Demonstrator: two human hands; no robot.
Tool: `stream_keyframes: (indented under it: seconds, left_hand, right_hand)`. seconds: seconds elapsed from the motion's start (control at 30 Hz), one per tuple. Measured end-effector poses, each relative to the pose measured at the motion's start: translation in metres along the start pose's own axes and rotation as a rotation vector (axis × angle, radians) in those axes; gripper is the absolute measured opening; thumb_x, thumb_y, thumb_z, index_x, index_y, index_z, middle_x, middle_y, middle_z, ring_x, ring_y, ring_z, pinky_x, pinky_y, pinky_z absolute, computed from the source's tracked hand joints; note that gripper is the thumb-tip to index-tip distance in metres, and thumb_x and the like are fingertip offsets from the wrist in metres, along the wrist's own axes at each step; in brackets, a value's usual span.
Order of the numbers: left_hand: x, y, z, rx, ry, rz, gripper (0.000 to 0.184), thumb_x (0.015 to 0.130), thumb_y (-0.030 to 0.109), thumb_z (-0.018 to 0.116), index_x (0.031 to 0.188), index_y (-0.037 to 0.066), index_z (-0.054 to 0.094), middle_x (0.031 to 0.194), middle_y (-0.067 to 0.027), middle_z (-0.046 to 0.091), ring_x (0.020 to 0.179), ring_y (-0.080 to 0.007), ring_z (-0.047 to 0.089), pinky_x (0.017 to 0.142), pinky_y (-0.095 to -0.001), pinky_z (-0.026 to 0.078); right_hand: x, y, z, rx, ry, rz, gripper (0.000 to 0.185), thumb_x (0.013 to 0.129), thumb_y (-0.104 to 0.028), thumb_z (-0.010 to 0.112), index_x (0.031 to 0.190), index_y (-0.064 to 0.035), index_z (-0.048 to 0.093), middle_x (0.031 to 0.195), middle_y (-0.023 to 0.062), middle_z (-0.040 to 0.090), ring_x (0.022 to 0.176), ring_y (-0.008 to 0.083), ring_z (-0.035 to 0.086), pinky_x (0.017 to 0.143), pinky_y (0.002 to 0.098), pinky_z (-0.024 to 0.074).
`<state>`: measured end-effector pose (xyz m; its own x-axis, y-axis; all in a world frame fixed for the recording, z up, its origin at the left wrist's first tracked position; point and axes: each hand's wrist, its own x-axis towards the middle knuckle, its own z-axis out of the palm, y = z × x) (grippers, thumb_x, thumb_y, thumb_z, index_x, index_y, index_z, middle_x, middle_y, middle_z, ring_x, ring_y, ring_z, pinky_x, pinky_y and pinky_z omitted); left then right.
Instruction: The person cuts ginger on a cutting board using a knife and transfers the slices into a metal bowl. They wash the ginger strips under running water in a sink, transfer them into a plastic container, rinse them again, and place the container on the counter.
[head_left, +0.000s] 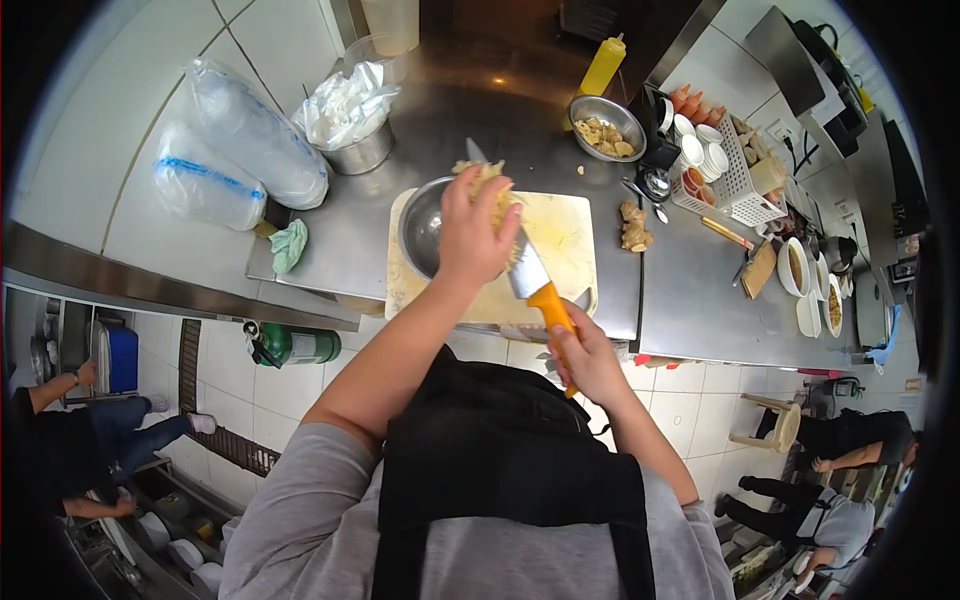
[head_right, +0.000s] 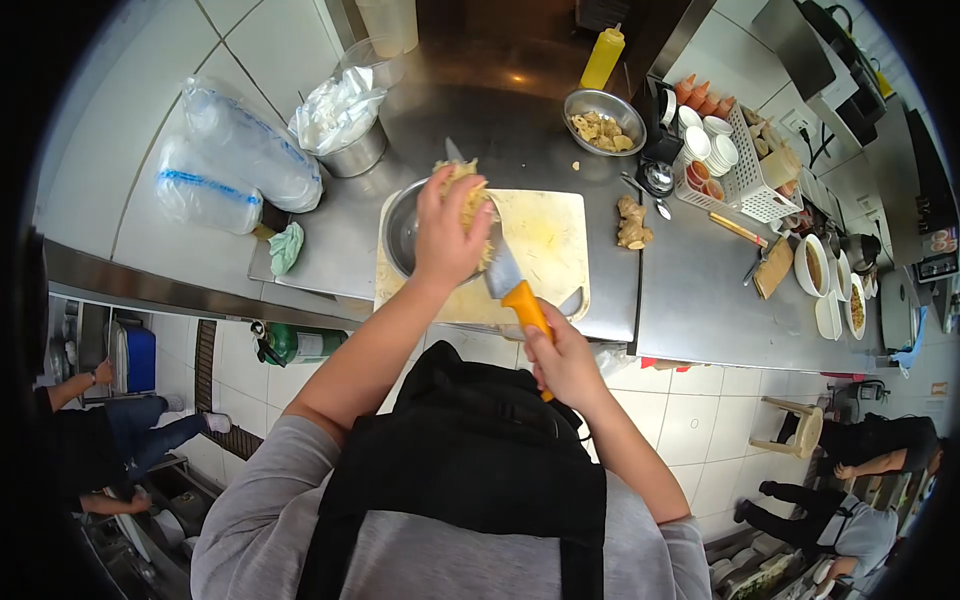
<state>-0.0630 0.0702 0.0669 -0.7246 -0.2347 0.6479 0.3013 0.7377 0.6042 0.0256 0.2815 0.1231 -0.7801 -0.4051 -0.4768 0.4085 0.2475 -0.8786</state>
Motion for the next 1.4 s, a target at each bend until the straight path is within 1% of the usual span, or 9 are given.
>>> stream_keyframes:
  seconds: [0.3, 0.6, 0.67, 0.77, 0.83, 0.93, 0.97, 1.2, 1.4]
  left_hand:
    - [-0.016, -0.045, -0.025, 0.168, -0.143, -0.128, 0.039, 0.091, 0.029, 0.064, 0.123, 0.009, 0.056, 0.127, -0.023, 0.05, 0.115, -0.0422, 0.051, 0.099, -0.0479, 0.041]
    - [-0.006, -0.039, -0.036, 0.243, -0.317, -0.16, 0.039, 0.091, 0.031, 0.064, 0.122, 0.008, 0.058, 0.115, -0.0175, 0.056, 0.105, -0.0387, 0.056, 0.089, -0.0467, 0.047]
    - [-0.004, -0.045, -0.042, 0.261, -0.348, -0.117, 0.037, 0.09, 0.03, 0.065, 0.119, 0.008, 0.059, 0.113, -0.0168, 0.057, 0.104, -0.038, 0.057, 0.088, -0.0463, 0.047]
    - [-0.001, -0.043, -0.042, 0.151, -0.443, -0.149, 0.039, 0.085, 0.033, 0.07, 0.115, 0.01, 0.062, 0.108, -0.0135, 0.059, 0.099, -0.0333, 0.058, 0.085, -0.0425, 0.048]
    - [0.001, -0.028, -0.035, 0.142, -0.234, -0.028, 0.049, 0.082, 0.034, 0.073, 0.122, 0.008, 0.058, 0.12, -0.0158, 0.054, 0.112, -0.0361, 0.053, 0.095, -0.0456, 0.043]
    - [0.001, -0.021, -0.019, 0.215, -0.161, 0.015, 0.063, 0.082, 0.037, 0.073, 0.132, 0.008, 0.05, 0.134, -0.018, 0.046, 0.124, -0.038, 0.044, 0.104, -0.0487, 0.035]
    - [0.001, -0.021, -0.017, 0.193, -0.214, -0.019, 0.071, 0.083, 0.037, 0.072, 0.14, 0.008, 0.041, 0.145, -0.02, 0.036, 0.132, -0.0404, 0.035, 0.109, -0.0518, 0.028]
    - [0.004, -0.036, -0.014, 0.19, -0.108, -0.021, 0.064, 0.089, 0.035, 0.066, 0.142, 0.011, 0.04, 0.148, -0.0191, 0.034, 0.136, -0.0405, 0.032, 0.11, -0.0539, 0.025]
    - [0.0, -0.056, -0.024, 0.299, -0.099, -0.089, 0.055, 0.09, 0.021, 0.063, 0.14, 0.011, 0.043, 0.146, -0.0186, 0.035, 0.134, -0.0396, 0.034, 0.112, -0.0527, 0.025]
  right_hand:
    - [0.037, 0.014, 0.027, 0.029, -0.131, 0.021, 0.042, 0.103, -0.023, 0.043, 0.141, -0.0044, 0.041, 0.073, 0.0, 0.048, 0.045, 0.0062, 0.043, 0.043, 0.0225, 0.041]
    - [0.03, 0.018, 0.028, -0.127, 0.088, -0.008, 0.043, 0.102, -0.02, 0.046, 0.143, -0.0069, 0.04, 0.071, 0.0002, 0.048, 0.045, 0.0061, 0.042, 0.041, 0.023, 0.0385]
    - [0.027, 0.021, 0.025, -0.275, 0.147, -0.061, 0.043, 0.1, -0.022, 0.051, 0.139, -0.0041, 0.045, 0.069, 0.0062, 0.056, 0.048, 0.0131, 0.052, 0.048, 0.0311, 0.0446]
    - [0.022, 0.028, 0.019, -0.341, 0.18, -0.144, 0.043, 0.099, -0.022, 0.053, 0.138, -0.0036, 0.047, 0.071, 0.0093, 0.058, 0.049, 0.0151, 0.052, 0.05, 0.0334, 0.0451]
    - [0.016, 0.023, 0.019, -0.317, 0.162, -0.114, 0.043, 0.099, -0.021, 0.052, 0.138, -0.0042, 0.047, 0.07, 0.0075, 0.057, 0.049, 0.0137, 0.051, 0.049, 0.0318, 0.0442]
    - [0.005, 0.008, 0.018, -0.204, 0.107, -0.032, 0.042, 0.1, -0.021, 0.051, 0.139, -0.0055, 0.047, 0.069, 0.0036, 0.053, 0.049, 0.0106, 0.048, 0.047, 0.0282, 0.0421]
    - [0.002, 0.003, 0.018, -0.107, 0.074, 0.022, 0.041, 0.101, -0.02, 0.05, 0.139, -0.0062, 0.047, 0.069, 0.0015, 0.051, 0.049, 0.0089, 0.047, 0.045, 0.0262, 0.0409]
    - [-0.024, -0.014, 0.007, -0.105, 0.034, 0.068, 0.04, 0.103, -0.017, 0.045, 0.141, -0.0044, 0.044, 0.072, -0.0007, 0.048, 0.046, 0.0048, 0.041, 0.044, 0.0205, 0.0367]
    - [-0.05, -0.007, -0.011, -0.081, 0.028, 0.111, 0.042, 0.101, -0.017, 0.049, 0.141, -0.0056, 0.045, 0.071, -0.0009, 0.05, 0.048, 0.0058, 0.043, 0.045, 0.0211, 0.0392]
